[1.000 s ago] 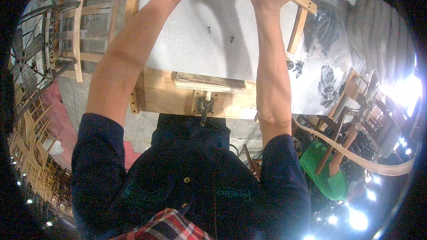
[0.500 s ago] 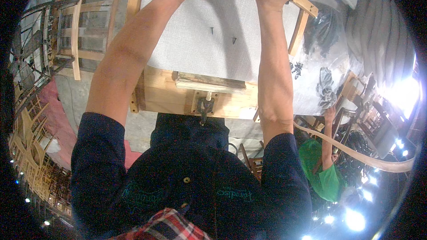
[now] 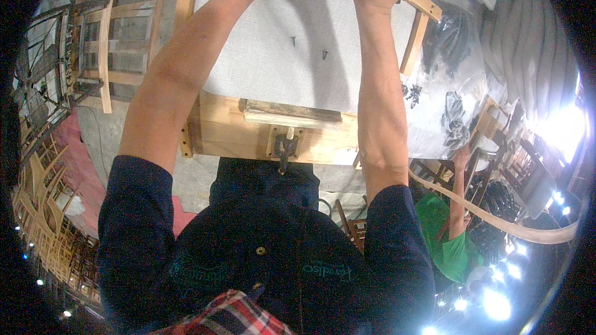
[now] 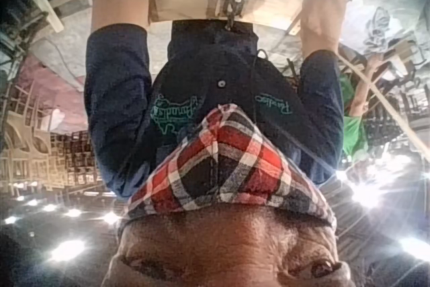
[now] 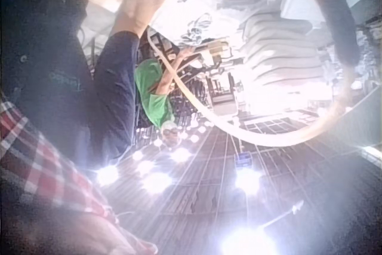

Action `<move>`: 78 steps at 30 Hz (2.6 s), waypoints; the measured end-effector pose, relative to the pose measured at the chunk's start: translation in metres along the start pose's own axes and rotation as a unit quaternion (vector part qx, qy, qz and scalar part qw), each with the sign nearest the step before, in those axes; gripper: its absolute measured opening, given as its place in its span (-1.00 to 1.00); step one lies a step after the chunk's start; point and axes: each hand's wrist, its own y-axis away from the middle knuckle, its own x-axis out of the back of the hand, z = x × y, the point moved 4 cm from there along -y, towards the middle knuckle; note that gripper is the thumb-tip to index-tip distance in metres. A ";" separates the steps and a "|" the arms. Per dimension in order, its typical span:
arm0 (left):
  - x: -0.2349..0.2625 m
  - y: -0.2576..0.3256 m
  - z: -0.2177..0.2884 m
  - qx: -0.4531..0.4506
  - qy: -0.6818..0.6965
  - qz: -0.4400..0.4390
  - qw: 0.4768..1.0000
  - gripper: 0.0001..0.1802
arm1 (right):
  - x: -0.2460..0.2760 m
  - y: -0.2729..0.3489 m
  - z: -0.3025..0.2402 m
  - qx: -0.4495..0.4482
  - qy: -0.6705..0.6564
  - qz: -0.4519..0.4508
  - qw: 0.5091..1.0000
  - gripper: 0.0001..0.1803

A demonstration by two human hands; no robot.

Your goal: The person uses a pneumatic drill to fasten white foam cushions to wooden chair frames. They repeatedly position the cushions, drive fasteners into the frame, and remove the finished assemblies to place them aside.

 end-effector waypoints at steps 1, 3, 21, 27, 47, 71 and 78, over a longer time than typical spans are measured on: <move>0.001 0.001 0.000 0.001 -0.002 -0.004 1.000 -0.69 | -0.002 0.001 -0.002 -0.012 -0.010 0.011 1.000 -0.83; 0.002 0.001 -0.001 0.003 -0.005 -0.009 1.000 -0.69 | -0.004 0.002 -0.005 -0.043 -0.036 0.020 0.998 -0.83; -0.008 -0.001 -0.003 -0.023 0.007 0.023 0.999 -0.69 | -0.007 0.006 0.003 -0.188 -0.249 0.058 0.948 -0.83; -0.004 0.003 -0.007 -0.014 -0.003 0.017 1.000 -0.68 | -0.012 0.010 0.005 -0.112 -0.088 0.016 0.990 -0.84; 0.002 0.000 0.000 0.004 0.012 0.009 1.000 -0.71 | -0.008 0.016 0.018 -0.095 -0.130 0.007 0.987 -0.79; 0.010 0.008 0.002 -0.016 -0.020 0.012 1.000 -0.65 | 0.019 0.005 -0.040 0.080 0.268 -0.072 0.958 -0.72; 0.012 0.012 0.019 -0.053 -0.097 0.071 0.991 -0.65 | 0.097 0.033 -0.096 0.131 0.242 -0.034 0.961 -0.71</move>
